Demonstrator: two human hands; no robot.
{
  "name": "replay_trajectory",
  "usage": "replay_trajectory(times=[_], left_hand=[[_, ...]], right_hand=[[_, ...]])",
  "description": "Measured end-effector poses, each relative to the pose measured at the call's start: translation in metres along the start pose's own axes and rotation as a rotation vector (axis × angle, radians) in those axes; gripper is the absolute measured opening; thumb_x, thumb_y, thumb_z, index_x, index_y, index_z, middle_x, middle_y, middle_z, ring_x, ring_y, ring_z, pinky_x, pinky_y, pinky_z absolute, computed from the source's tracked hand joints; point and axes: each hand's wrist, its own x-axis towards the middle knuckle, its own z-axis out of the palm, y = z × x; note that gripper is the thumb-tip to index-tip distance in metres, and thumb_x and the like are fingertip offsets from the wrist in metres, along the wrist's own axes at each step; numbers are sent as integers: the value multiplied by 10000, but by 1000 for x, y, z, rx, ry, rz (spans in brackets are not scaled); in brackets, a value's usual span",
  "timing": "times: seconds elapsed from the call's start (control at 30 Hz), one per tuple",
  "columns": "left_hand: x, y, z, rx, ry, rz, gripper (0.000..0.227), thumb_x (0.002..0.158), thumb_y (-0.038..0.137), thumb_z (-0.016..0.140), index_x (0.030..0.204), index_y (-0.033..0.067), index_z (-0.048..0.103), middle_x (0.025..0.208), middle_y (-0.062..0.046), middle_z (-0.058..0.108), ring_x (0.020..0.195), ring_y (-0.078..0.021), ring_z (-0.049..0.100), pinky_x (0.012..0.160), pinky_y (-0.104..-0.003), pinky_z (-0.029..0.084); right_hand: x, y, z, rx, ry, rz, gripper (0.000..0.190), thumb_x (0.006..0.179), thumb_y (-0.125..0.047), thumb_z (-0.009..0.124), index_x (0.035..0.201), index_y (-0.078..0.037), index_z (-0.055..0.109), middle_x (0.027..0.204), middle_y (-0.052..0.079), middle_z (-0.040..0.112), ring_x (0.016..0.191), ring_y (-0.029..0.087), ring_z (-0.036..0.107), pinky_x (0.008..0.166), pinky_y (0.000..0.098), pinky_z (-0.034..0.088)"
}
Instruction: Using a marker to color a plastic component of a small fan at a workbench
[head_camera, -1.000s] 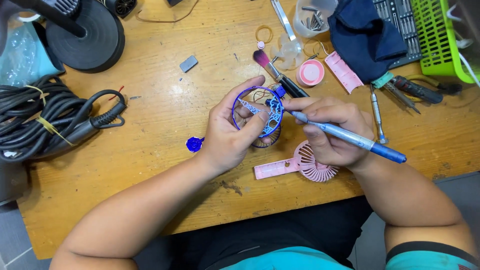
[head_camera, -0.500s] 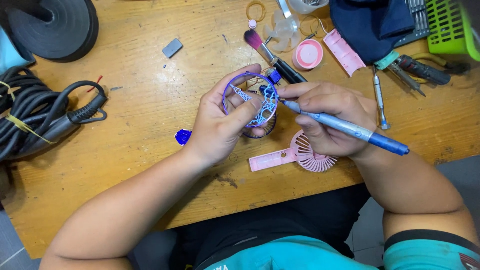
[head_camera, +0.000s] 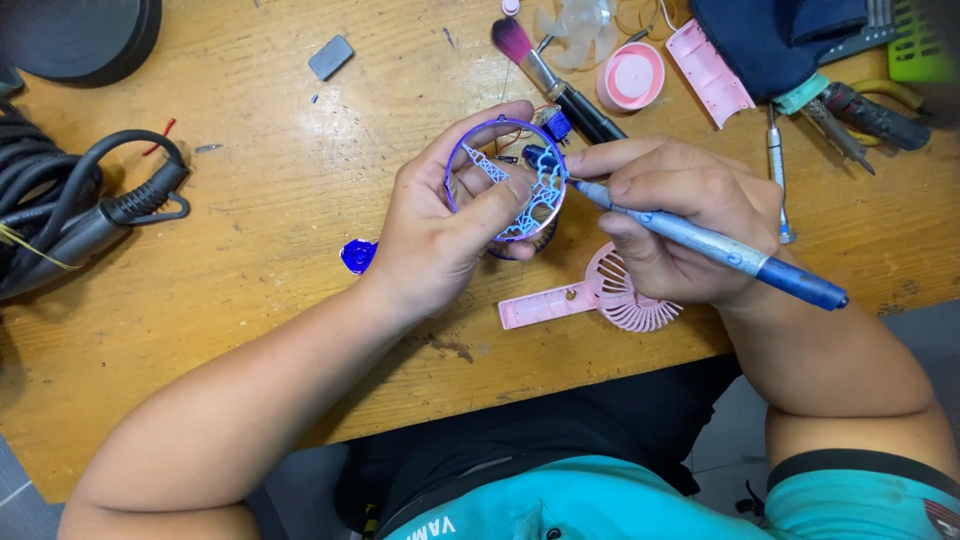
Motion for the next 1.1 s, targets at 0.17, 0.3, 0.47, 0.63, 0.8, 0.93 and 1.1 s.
replay_trajectory(times=[0.17,0.3,0.47,0.63,0.8,0.93,1.1], left_hand=[[0,-2,-1,-46,-29,27,523,1119,128,741,1617,97,586,1400,-176,736,821,-248,788,644,-316,711],[0,-2,-1,-29,-20,17,522,1115,133,748,1614,109,597,1411,-160,742,841,-222,794,654,-315,737],[1,-2,-2,-9,-27,25,544,1112,163,748,1625,94,583,1433,-166,743,845,-226,803,659,-324,747],[1,0,0,16,-11,43,545,1098,174,755,1610,66,601,1443,-182,750,797,-208,804,639,-326,762],[0,3,0,42,-14,43,538,1099,170,750,1604,65,600,1393,-169,781,800,-198,804,651,-323,771],[0,1,-1,25,-27,45,526,1107,163,749,1603,77,600,1521,-173,718,838,-210,817,657,-320,769],[-1,0,-2,-11,-34,-1,522,1116,132,748,1615,110,598,1438,-145,768,860,-208,804,666,-318,757]], right_hand=[[-1,0,0,-1,-1,3,160,1153,-41,679,1156,93,591,972,262,724,1087,576,890,870,492,742],[-2,2,1,-12,-1,-14,165,1144,-41,698,1144,94,603,965,255,723,1061,574,893,851,483,730],[-2,-1,0,-19,0,-5,162,1163,-37,684,1179,94,590,979,255,734,1091,568,898,852,477,731],[-2,1,0,-2,2,-16,171,1150,-34,685,1150,110,593,958,261,723,1055,581,892,854,502,741],[-6,3,-2,0,-3,-31,185,1164,-54,683,1191,98,580,999,285,717,1083,600,889,862,509,757],[-4,2,-2,-19,-20,-33,190,1154,-52,696,1165,105,589,985,278,731,1080,595,890,855,505,747],[-8,3,-1,11,10,-20,197,1159,-65,689,1176,99,580,1020,293,715,1078,599,888,865,509,757]])
